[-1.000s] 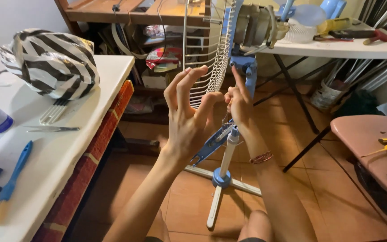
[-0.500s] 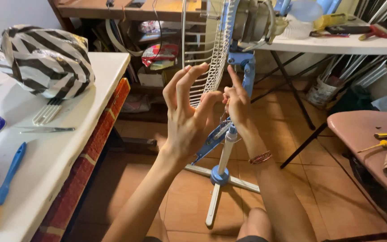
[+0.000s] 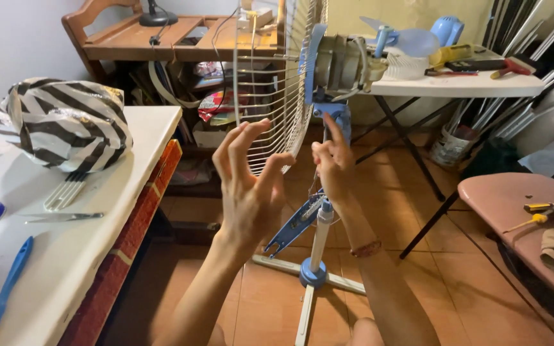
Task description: The person connects a fan plug into a power strip, fits the control switch housing to the fan pole, and attaches the motor and rear fan grille to the stand by hand.
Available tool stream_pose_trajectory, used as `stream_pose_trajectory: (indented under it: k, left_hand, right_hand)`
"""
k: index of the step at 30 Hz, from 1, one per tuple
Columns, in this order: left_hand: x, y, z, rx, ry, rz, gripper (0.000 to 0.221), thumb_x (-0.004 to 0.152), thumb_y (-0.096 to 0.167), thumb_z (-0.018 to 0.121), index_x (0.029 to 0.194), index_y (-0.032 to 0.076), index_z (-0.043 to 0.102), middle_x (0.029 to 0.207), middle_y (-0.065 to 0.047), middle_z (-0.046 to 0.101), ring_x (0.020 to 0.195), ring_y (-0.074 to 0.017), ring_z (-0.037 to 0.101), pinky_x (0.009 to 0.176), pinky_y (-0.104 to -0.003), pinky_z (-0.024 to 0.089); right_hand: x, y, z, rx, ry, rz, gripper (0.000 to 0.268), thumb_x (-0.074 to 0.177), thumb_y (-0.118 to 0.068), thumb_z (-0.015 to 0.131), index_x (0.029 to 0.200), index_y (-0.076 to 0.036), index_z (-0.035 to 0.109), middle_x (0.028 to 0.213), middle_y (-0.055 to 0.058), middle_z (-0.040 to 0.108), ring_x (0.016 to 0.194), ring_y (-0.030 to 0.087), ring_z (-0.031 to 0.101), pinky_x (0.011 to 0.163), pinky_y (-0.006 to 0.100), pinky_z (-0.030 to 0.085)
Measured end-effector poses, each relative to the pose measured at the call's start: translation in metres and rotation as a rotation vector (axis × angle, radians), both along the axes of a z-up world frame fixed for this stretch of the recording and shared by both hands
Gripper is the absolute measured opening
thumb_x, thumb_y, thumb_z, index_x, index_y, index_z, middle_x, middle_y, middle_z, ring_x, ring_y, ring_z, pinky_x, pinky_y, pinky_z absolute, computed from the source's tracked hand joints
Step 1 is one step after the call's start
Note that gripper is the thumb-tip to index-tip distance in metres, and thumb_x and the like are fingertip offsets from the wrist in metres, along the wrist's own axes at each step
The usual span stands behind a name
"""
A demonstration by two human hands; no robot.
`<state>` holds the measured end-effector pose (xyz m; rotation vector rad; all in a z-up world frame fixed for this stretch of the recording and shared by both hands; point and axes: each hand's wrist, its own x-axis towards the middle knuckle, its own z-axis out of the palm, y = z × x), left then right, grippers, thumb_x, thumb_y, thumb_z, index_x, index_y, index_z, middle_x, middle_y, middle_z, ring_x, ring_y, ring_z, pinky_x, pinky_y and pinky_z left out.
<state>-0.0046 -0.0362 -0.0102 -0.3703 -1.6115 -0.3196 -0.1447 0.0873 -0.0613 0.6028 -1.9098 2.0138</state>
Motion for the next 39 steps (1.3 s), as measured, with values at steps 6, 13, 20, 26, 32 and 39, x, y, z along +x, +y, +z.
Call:
stream_pose_trajectory:
  k: [6, 13, 20, 26, 32, 39]
  left_hand:
    - [-0.019, -0.015, -0.007, 0.017, 0.015, 0.034, 0.028, 0.081, -0.012, 0.065, 0.088, 0.014, 0.069, 0.135, -0.016, 0.052, 0.126, -0.0435, 0.048, 0.109, -0.054, 0.040]
    - [-0.016, -0.005, -0.003, 0.002, -0.017, 0.088, 0.030, 0.076, -0.014, 0.067, 0.088, 0.014, 0.068, 0.136, -0.014, 0.049, 0.129, -0.0415, 0.044, 0.110, -0.054, 0.038]
    - [-0.013, 0.004, 0.000, -0.021, -0.032, 0.174, 0.031, 0.076, -0.015, 0.065, 0.086, 0.014, 0.067, 0.134, -0.013, 0.048, 0.128, -0.0398, 0.043, 0.102, -0.048, 0.045]
    - [-0.011, 0.011, 0.002, -0.019, -0.034, 0.192, 0.031, 0.076, -0.015, 0.063, 0.086, 0.014, 0.069, 0.134, -0.014, 0.049, 0.126, -0.0408, 0.044, 0.098, -0.044, 0.049]
    - [-0.010, 0.015, 0.004, -0.014, -0.018, 0.204, 0.031, 0.077, -0.014, 0.062, 0.085, 0.015, 0.069, 0.132, -0.014, 0.050, 0.124, -0.0420, 0.045, 0.095, -0.043, 0.051]
    - [-0.009, 0.016, 0.006, -0.012, -0.003, 0.213, 0.030, 0.080, -0.013, 0.063, 0.084, 0.015, 0.070, 0.131, -0.014, 0.051, 0.123, -0.0418, 0.047, 0.095, -0.043, 0.051]
  right_hand:
    - [0.001, 0.035, 0.017, -0.183, 0.038, -0.093, 0.061, 0.089, -0.012, 0.062, 0.148, -0.019, 0.050, 0.061, 0.004, 0.046, 0.048, 0.013, 0.046, 0.046, 0.023, 0.042]
    - [-0.003, 0.054, 0.018, -0.053, -0.028, -0.015, 0.065, 0.092, -0.013, 0.064, 0.153, -0.025, 0.045, 0.067, -0.003, 0.048, 0.054, 0.007, 0.045, 0.049, 0.021, 0.041]
    - [0.004, 0.059, 0.029, -0.059, 0.010, -0.051, 0.081, 0.085, -0.008, 0.063, 0.159, -0.030, 0.037, 0.064, -0.003, 0.049, 0.060, 0.007, 0.045, 0.062, 0.022, 0.042]
    - [-0.003, 0.064, 0.027, -0.041, -0.004, -0.055, 0.085, 0.084, -0.007, 0.063, 0.160, -0.031, 0.035, 0.062, -0.003, 0.051, 0.058, 0.006, 0.045, 0.062, 0.021, 0.044]
    - [-0.008, 0.061, 0.024, -0.037, 0.018, -0.040, 0.086, 0.084, -0.006, 0.064, 0.160, -0.032, 0.035, 0.062, -0.003, 0.051, 0.059, 0.007, 0.047, 0.059, 0.021, 0.045]
    - [-0.012, 0.058, 0.019, -0.043, 0.055, -0.024, 0.089, 0.082, -0.005, 0.063, 0.161, -0.032, 0.033, 0.061, -0.002, 0.049, 0.063, 0.008, 0.050, 0.065, 0.022, 0.048]
